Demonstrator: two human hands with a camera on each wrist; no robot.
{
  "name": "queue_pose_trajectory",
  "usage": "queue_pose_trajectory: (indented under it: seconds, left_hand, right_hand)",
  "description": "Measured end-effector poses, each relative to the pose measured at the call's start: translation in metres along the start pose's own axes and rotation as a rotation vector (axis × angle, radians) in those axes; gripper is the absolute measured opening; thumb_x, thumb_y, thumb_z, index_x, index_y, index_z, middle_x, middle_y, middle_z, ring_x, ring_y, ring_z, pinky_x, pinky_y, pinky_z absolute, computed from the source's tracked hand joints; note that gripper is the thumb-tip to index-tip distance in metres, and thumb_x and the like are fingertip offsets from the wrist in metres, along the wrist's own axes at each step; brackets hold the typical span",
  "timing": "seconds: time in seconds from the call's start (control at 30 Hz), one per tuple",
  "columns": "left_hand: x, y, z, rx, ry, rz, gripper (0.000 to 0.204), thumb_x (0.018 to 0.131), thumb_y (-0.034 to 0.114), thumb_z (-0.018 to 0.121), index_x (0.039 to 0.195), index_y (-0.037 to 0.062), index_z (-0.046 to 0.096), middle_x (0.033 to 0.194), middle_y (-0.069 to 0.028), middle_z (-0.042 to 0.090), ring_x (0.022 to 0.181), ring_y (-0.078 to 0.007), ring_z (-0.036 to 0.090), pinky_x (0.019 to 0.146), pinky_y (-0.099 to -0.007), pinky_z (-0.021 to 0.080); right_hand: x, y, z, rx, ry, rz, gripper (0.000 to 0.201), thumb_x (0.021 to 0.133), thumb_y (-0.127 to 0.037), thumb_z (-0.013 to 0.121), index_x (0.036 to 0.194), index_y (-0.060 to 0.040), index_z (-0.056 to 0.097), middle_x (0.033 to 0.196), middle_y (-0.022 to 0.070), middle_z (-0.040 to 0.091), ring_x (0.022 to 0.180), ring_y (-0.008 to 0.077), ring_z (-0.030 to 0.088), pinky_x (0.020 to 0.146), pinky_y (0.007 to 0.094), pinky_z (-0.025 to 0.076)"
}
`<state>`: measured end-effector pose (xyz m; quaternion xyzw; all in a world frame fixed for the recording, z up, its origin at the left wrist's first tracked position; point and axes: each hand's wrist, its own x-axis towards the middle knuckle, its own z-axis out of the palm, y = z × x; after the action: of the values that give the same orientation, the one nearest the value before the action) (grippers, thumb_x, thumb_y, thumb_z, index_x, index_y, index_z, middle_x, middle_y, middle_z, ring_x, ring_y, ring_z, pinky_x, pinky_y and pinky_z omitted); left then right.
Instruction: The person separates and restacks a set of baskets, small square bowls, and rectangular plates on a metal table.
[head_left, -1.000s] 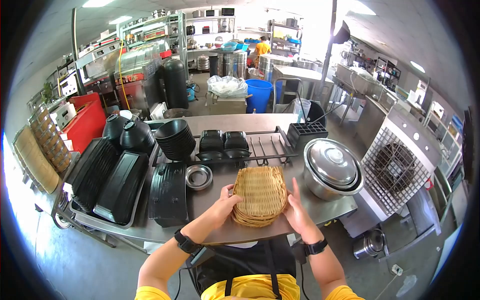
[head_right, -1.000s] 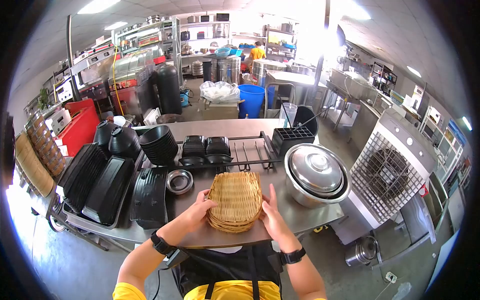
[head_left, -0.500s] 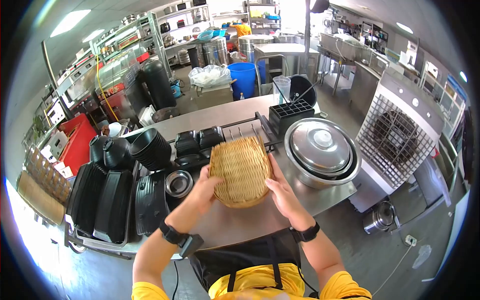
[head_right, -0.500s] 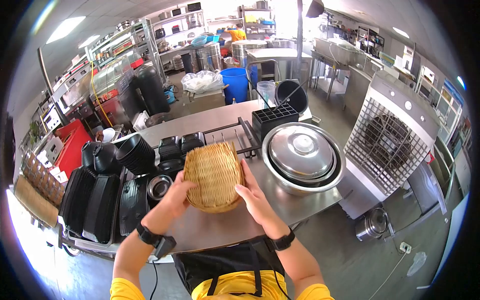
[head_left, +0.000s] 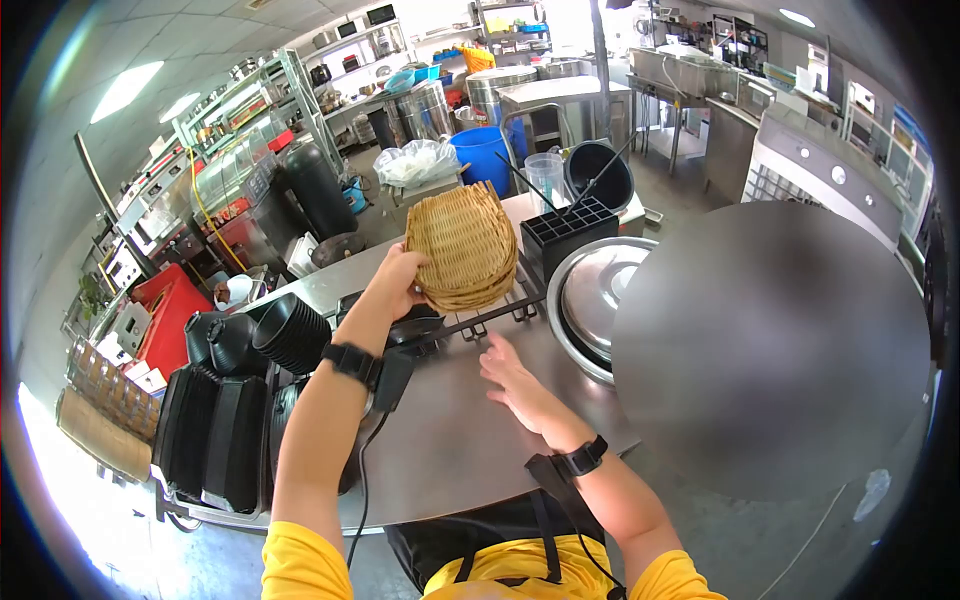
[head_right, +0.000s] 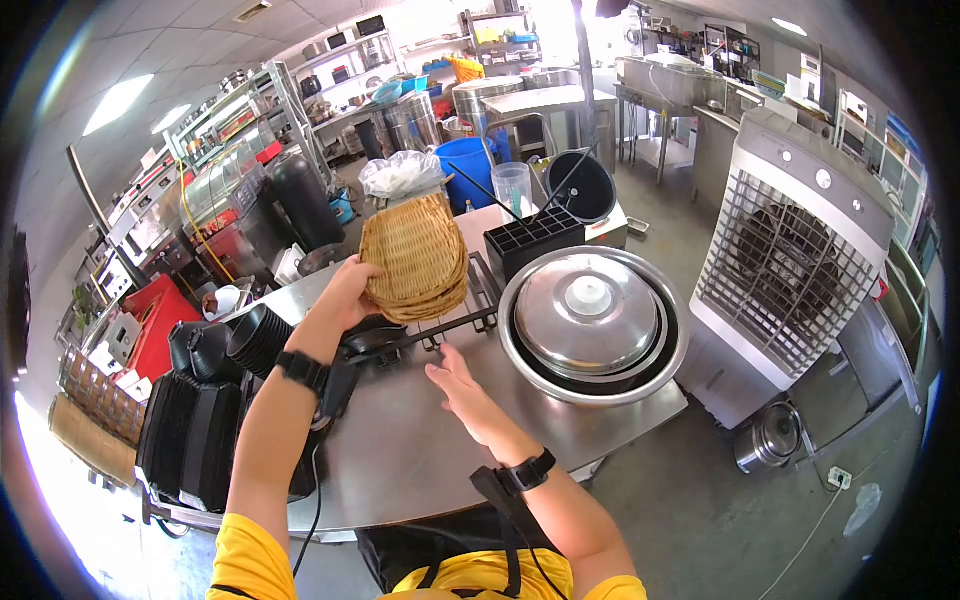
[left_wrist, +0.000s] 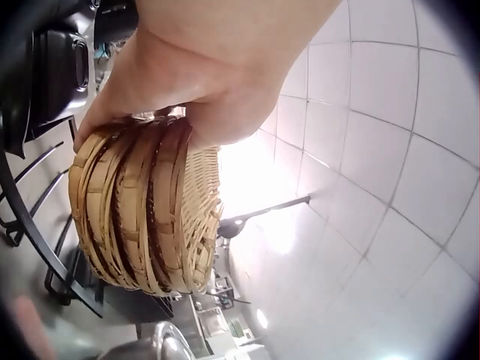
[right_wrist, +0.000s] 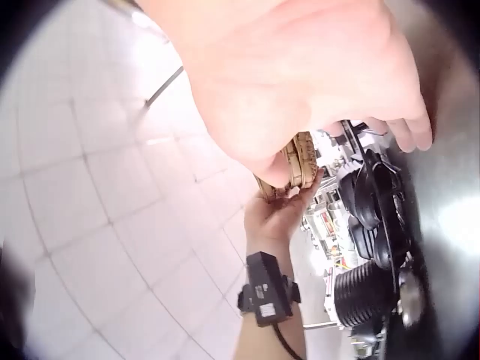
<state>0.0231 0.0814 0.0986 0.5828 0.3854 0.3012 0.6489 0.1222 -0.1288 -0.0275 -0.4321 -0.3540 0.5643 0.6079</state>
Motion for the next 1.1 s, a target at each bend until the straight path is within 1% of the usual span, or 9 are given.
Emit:
queue_pose_trajectory:
  seconds: [0.13, 0.3, 0.5, 0.7, 0.77, 0.8, 0.87, 1.03, 1.1]
  left_hand:
    - [0.048, -0.019, -0.001, 0.142, 0.048, -0.08, 0.033, 0.092, 0.004, 0.052, 0.125, 0.0003, 0.052, 0.113, -0.0172, 0.061, 0.098, -0.0355, 0.067, 0.078, -0.0607, 0.058]
    - [0.076, -0.046, -0.014, 0.262, 0.066, -0.19, 0.031, 0.091, 0.003, 0.052, 0.121, -0.005, 0.054, 0.114, -0.0185, 0.061, 0.096, -0.0353, 0.067, 0.076, -0.0585, 0.058]
    - [0.055, -0.037, 0.011, 0.515, 0.225, -0.06, 0.05, 0.09, 0.016, 0.059, 0.133, -0.0048, 0.046, 0.122, -0.022, 0.059, 0.109, -0.0355, 0.064, 0.075, -0.0555, 0.06]
    - [0.068, -0.029, 0.012, 1.299, 0.286, 0.215, 0.079, 0.088, 0.043, 0.063, 0.145, -0.0039, 0.034, 0.136, -0.0341, 0.049, 0.119, -0.0416, 0.058, 0.1, -0.0484, 0.05]
    - [0.06, -0.02, 0.016, 1.469, 0.098, 0.496, 0.078, 0.089, 0.051, 0.063, 0.148, 0.005, 0.042, 0.145, -0.0237, 0.048, 0.137, -0.0397, 0.044, 0.109, -0.0538, 0.039]
    - [0.054, -0.019, 0.019, 1.469, 0.098, 0.496, 0.078, 0.089, 0.051, 0.063, 0.148, 0.005, 0.042, 0.145, -0.0237, 0.048, 0.137, -0.0397, 0.044, 0.109, -0.0538, 0.039]
    - [0.024, -0.008, 0.039, 1.512, -0.187, 0.404, 0.073, 0.09, 0.055, 0.063, 0.147, 0.0118, 0.047, 0.15, -0.0145, 0.047, 0.144, -0.0344, 0.034, 0.11, -0.0579, 0.034]
    - [0.032, -0.031, 0.042, 1.564, -0.29, 0.442, 0.076, 0.089, 0.052, 0.065, 0.148, 0.0075, 0.044, 0.147, -0.0185, 0.049, 0.138, -0.0345, 0.043, 0.111, -0.0506, 0.035]
    - [0.056, -0.047, 0.03, 1.325, -0.417, 0.546, 0.077, 0.087, 0.045, 0.07, 0.148, 0.0064, 0.043, 0.146, -0.0201, 0.05, 0.135, -0.0355, 0.046, 0.112, -0.0421, 0.037]
  right_hand:
    - [0.01, 0.007, -0.014, 0.298, -0.034, 0.238, 0.079, 0.097, -0.038, 0.061, 0.159, -0.0107, 0.02, 0.156, 0.0183, 0.028, 0.133, 0.0332, 0.044, 0.107, 0.0474, 0.04]
    - [0.012, 0.006, -0.018, 0.279, -0.004, 0.181, 0.073, 0.095, -0.032, 0.064, 0.155, -0.0106, 0.028, 0.143, 0.0121, 0.043, 0.122, 0.0271, 0.051, 0.102, 0.0434, 0.044]
    - [0.01, 0.009, -0.015, 0.251, 0.004, 0.196, 0.067, 0.096, -0.031, 0.064, 0.151, -0.0081, 0.033, 0.133, 0.0097, 0.049, 0.12, 0.0256, 0.052, 0.099, 0.0425, 0.046]
    - [0.009, 0.008, -0.016, 0.242, 0.02, 0.192, 0.057, 0.098, -0.031, 0.062, 0.144, -0.0074, 0.039, 0.131, 0.0105, 0.049, 0.118, 0.0254, 0.053, 0.098, 0.0415, 0.047]
    - [0.009, 0.007, -0.016, 0.229, 0.014, 0.19, 0.055, 0.098, -0.031, 0.062, 0.143, -0.0073, 0.04, 0.13, 0.0106, 0.049, 0.118, 0.0254, 0.053, 0.097, 0.0413, 0.048]
    - [0.01, 0.008, -0.017, 0.222, 0.004, 0.191, 0.053, 0.098, -0.031, 0.061, 0.141, -0.0074, 0.041, 0.13, 0.0104, 0.049, 0.117, 0.0252, 0.054, 0.097, 0.0413, 0.048]
    - [0.011, 0.008, -0.017, 0.216, -0.006, 0.19, 0.051, 0.099, -0.031, 0.061, 0.14, -0.0074, 0.042, 0.129, 0.0102, 0.049, 0.117, 0.0249, 0.054, 0.097, 0.0412, 0.048]
    - [0.011, 0.011, -0.017, 0.171, -0.023, 0.182, 0.044, 0.099, -0.03, 0.06, 0.135, -0.0073, 0.047, 0.126, 0.0098, 0.051, 0.117, 0.0229, 0.054, 0.097, 0.0399, 0.047]
    - [0.01, 0.01, -0.017, 0.173, -0.028, 0.182, 0.043, 0.099, -0.03, 0.06, 0.134, -0.0071, 0.049, 0.125, 0.0097, 0.052, 0.117, 0.0227, 0.054, 0.098, 0.0397, 0.048]
